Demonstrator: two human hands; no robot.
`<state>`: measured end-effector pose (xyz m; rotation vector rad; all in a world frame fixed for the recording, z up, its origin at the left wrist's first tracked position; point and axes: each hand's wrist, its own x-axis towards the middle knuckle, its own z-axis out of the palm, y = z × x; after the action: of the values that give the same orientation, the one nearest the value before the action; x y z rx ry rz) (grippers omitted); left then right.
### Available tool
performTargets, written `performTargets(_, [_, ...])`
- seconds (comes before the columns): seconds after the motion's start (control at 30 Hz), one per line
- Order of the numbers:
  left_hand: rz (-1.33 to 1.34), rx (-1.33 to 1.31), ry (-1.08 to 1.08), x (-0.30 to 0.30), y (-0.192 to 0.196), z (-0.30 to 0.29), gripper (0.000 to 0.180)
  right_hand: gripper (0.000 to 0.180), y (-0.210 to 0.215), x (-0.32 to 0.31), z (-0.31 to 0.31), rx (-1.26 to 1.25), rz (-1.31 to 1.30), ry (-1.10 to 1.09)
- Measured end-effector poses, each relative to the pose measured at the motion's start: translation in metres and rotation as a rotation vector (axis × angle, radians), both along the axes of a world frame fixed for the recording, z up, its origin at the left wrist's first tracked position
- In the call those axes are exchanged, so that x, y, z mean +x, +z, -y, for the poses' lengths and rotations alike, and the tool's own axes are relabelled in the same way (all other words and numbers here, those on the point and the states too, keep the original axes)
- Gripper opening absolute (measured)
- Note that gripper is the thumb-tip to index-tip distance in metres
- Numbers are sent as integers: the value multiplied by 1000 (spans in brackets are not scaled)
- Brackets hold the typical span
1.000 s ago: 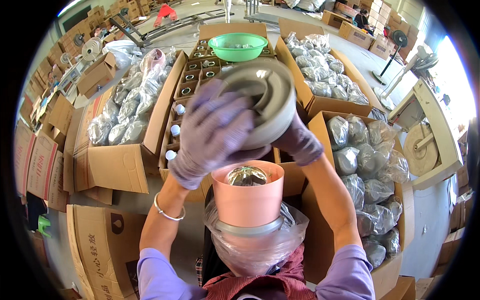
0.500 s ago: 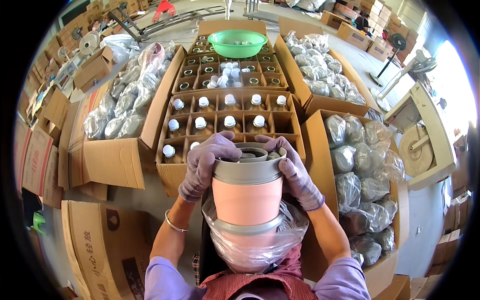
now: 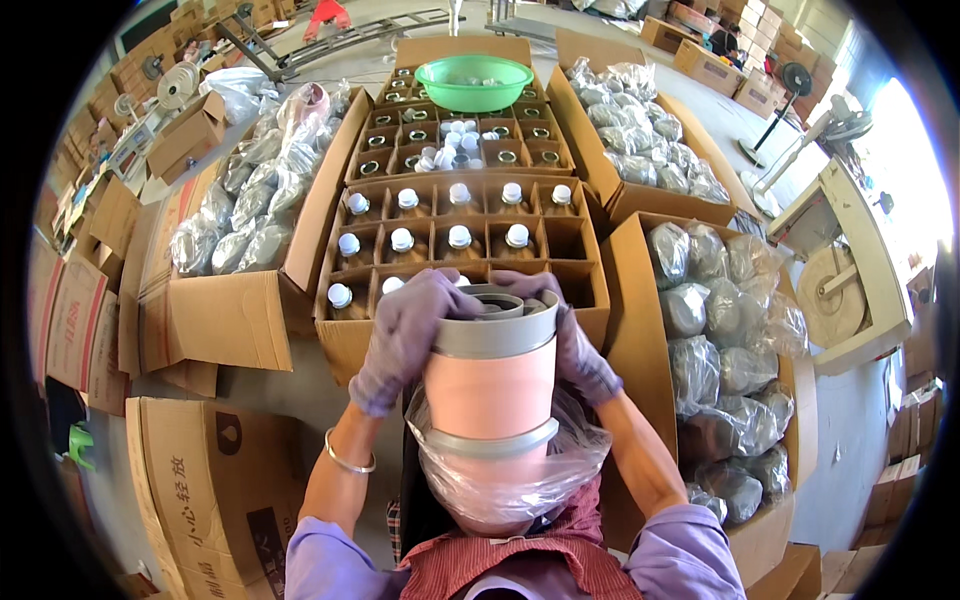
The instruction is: The person assembles metal thermos bottles by placing a stainless steel interior and a plastic lid onto a colored outer shell, then places the assembled thermos into a plastic bag.
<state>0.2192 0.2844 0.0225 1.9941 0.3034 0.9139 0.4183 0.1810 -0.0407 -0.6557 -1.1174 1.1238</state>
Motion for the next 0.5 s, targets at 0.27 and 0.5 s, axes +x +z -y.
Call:
performTargets(0.27, [325, -1201, -354, 29, -50, 61, 36, 30, 159, -6, 66, 613, 1123, -76])
performTargets(0.5, [-375, -770, -372, -55, -21, 93, 65, 55, 152, 15, 112, -22, 1304, -251])
